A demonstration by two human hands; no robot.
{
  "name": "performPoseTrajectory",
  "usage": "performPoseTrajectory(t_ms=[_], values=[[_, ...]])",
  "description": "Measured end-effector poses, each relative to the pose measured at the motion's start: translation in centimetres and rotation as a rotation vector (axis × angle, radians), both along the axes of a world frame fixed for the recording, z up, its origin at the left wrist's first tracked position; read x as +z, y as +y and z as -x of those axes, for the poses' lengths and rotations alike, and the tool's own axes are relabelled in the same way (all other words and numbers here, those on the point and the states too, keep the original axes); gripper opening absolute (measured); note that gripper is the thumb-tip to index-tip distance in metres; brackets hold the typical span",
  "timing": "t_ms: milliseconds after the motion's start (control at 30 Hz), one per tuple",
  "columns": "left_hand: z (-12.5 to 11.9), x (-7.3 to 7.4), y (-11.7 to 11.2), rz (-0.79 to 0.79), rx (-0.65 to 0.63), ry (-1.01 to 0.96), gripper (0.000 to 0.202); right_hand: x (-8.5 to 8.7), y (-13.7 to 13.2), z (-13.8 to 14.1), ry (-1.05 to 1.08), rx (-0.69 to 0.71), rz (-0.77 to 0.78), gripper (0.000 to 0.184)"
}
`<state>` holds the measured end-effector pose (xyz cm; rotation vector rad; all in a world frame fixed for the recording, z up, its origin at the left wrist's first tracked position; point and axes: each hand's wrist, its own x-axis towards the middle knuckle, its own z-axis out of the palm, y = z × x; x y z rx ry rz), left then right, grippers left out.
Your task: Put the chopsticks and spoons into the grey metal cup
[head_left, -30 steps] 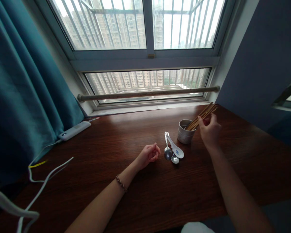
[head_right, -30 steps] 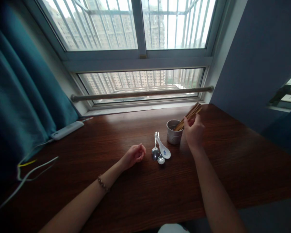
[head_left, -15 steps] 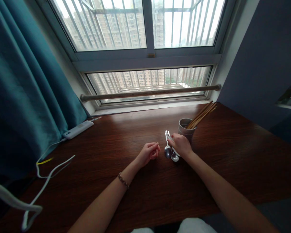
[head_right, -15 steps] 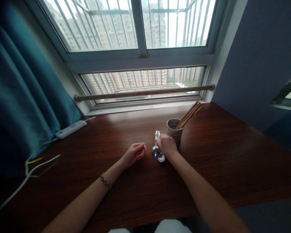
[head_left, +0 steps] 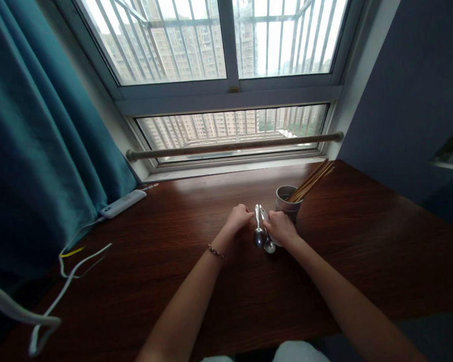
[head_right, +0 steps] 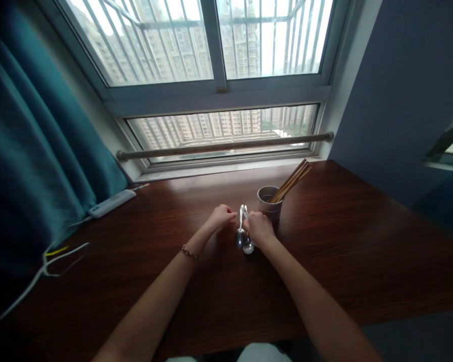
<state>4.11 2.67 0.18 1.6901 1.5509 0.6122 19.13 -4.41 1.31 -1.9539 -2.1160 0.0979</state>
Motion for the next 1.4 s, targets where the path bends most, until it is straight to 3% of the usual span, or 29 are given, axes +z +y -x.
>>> performPoseTrajectory(t_ms=[267, 367, 467, 567, 900, 1133, 1400], values=[[-1.8, 1.6, 2.8, 0.261, -0.141, 0.122, 0.025, 3.3, -0.9, -2.1, 0.215, 0.027, -0.119, 0.013], [-1.5, 1.5, 2.8, 0.264, -0.154, 0.129, 0.03, 5.5, -1.9, -3.1, 0.416, 0.051, -0.393, 0.02], [-1.4, 1.0, 2.8, 0.251, -0.147, 0.117, 0.032, 7.3, -2.8, -4.0, 0.639, -0.11, -0.821, 0.022], [-1.6, 0.7, 2.7, 0.229, -0.126, 0.109, 0.031, 7.5, -3.0, -4.7, 0.656, -0.198, -1.027, 0.024], [-2.0, 1.6, 2.0, 0.212, -0.072, 0.153, 0.021, 3.6, -0.1, -4.9, 0.471, -0.114, -0.779, 0.024], [-2.3, 2.0, 1.9, 0.248, -0.079, 0.238, 0.019, 3.0, 0.3, -4.9, 0.309, -0.158, -0.673, 0.024], [-2.3, 2.1, 1.8, 0.283, -0.098, 0.171, 0.013, 3.7, -0.1, -5.7, 0.144, -0.106, -0.476, 0.023]])
